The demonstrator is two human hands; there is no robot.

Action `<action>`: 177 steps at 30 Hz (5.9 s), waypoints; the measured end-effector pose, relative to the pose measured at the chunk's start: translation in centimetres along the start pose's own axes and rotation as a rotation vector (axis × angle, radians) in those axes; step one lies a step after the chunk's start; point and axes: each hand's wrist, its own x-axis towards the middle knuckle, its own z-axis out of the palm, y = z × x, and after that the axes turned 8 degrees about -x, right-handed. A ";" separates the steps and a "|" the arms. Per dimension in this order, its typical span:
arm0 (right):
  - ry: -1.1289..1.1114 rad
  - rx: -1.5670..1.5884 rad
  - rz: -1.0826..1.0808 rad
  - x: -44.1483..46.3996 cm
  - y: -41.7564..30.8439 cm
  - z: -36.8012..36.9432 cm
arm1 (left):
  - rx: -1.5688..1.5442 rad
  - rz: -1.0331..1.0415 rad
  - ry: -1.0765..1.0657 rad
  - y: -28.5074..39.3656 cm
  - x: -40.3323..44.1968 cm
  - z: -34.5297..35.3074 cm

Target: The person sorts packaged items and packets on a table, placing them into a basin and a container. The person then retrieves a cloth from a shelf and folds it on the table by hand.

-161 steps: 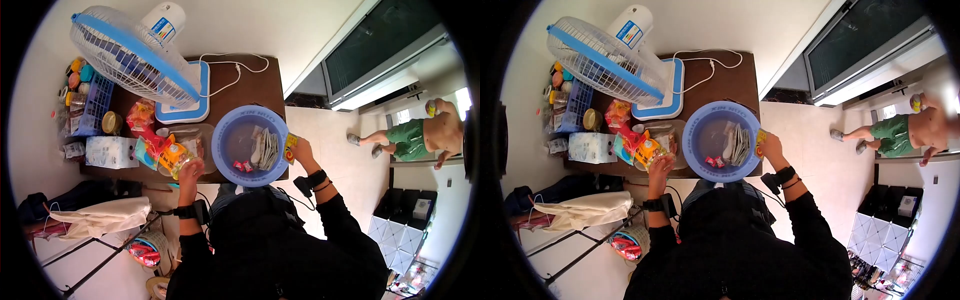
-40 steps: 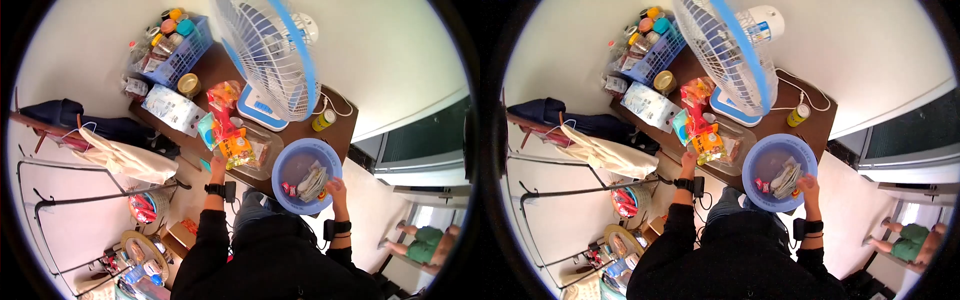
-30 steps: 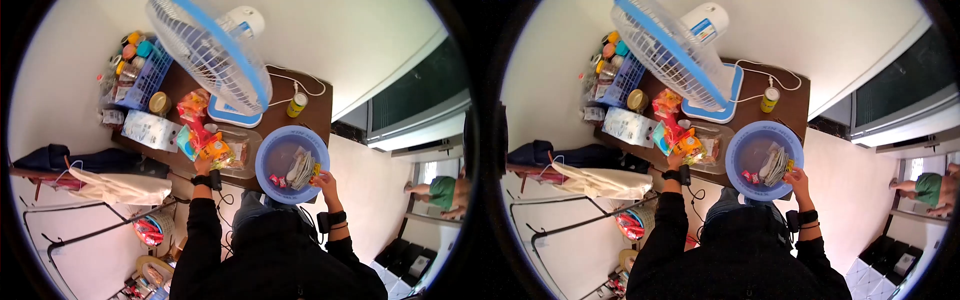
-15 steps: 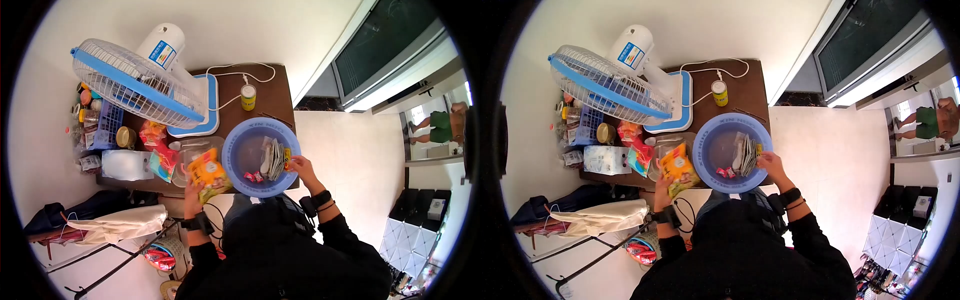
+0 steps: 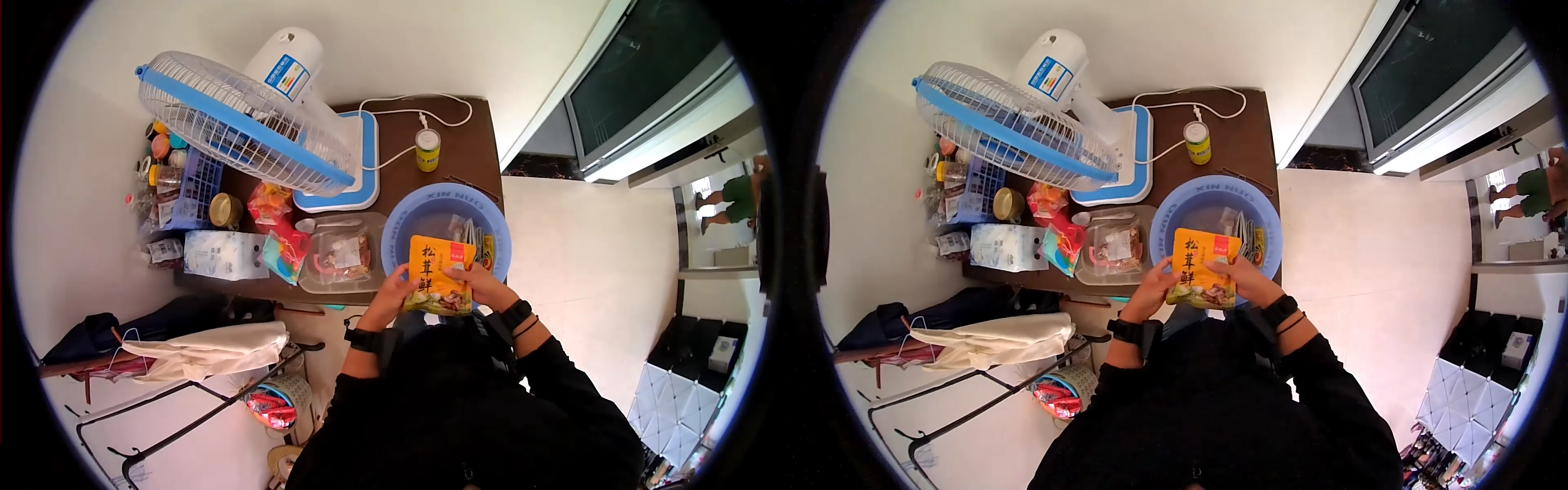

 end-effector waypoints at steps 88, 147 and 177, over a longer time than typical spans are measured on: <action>0.294 -1.308 -0.336 2.6 1.8 -6.0 | 1.640 0.186 1.146 4.3 0.3 -33.8; 0.434 -2.255 -0.342 5.7 3.9 -4.5 | 2.031 0.288 0.139 -5.5 9.6 0.3; 0.401 -2.166 -0.526 4.1 3.8 -5.6 | 0.724 -0.238 0.250 -1.2 12.2 -1.5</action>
